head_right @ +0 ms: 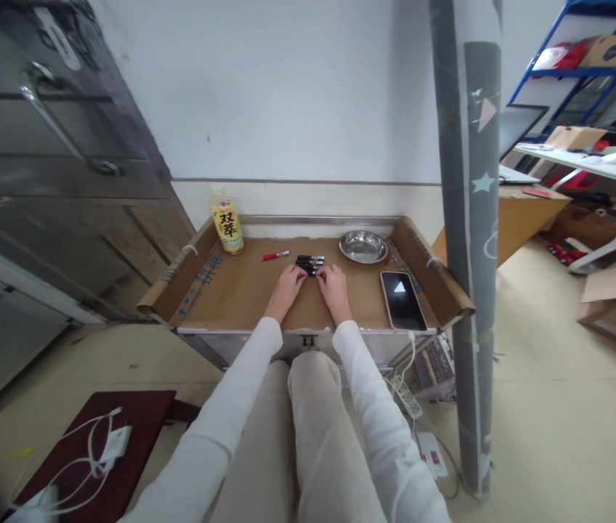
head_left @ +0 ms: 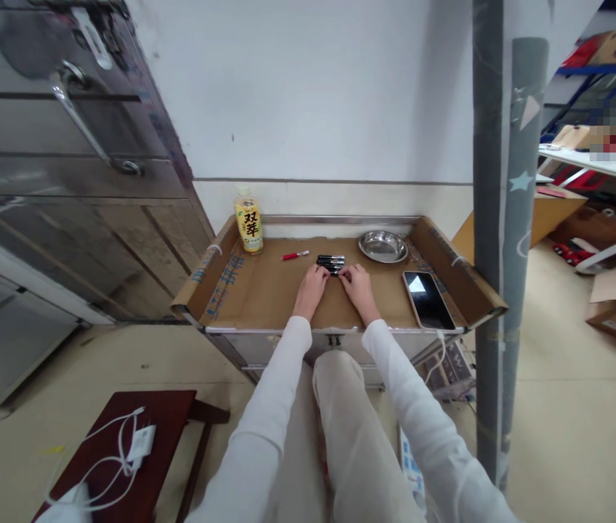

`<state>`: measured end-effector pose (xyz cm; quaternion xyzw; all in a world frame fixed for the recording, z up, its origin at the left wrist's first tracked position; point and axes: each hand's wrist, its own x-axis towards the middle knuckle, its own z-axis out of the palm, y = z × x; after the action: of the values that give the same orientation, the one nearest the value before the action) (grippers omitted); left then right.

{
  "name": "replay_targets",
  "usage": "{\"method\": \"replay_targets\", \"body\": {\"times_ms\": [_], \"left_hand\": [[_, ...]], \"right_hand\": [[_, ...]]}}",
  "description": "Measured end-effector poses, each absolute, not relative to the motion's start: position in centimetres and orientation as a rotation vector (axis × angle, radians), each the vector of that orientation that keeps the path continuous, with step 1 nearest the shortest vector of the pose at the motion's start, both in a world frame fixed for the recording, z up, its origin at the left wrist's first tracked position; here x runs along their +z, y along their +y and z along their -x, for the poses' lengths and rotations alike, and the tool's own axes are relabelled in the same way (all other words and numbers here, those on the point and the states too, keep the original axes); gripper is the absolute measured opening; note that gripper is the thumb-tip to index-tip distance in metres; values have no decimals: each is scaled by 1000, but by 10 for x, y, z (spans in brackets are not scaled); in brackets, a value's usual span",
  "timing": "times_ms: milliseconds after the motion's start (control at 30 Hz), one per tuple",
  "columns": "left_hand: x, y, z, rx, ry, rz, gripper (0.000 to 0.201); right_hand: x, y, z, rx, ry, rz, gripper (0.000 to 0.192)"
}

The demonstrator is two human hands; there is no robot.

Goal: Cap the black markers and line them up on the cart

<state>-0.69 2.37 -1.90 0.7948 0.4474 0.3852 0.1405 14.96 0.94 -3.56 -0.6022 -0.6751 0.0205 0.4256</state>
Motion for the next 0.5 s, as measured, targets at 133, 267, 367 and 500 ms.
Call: {"method": "replay_targets", "body": {"times_ms": [133,267,367,500], "left_hand": [[-17,23,6,1119,1302,-2286,15],[-14,23,7,1092,1401,-2265,14],[-14,24,7,1073,1452,-2269,13],[-15,24,7,1043,1472,-2320,14]], "right_hand": [[-34,11,-148,3,-1728,1523,15],[-32,10,-147,-10,-1743,1512,19],[-31,10,-146,-2,-1736,1538,19],[-29,10,-146,19,-1742,1571,17]]}}
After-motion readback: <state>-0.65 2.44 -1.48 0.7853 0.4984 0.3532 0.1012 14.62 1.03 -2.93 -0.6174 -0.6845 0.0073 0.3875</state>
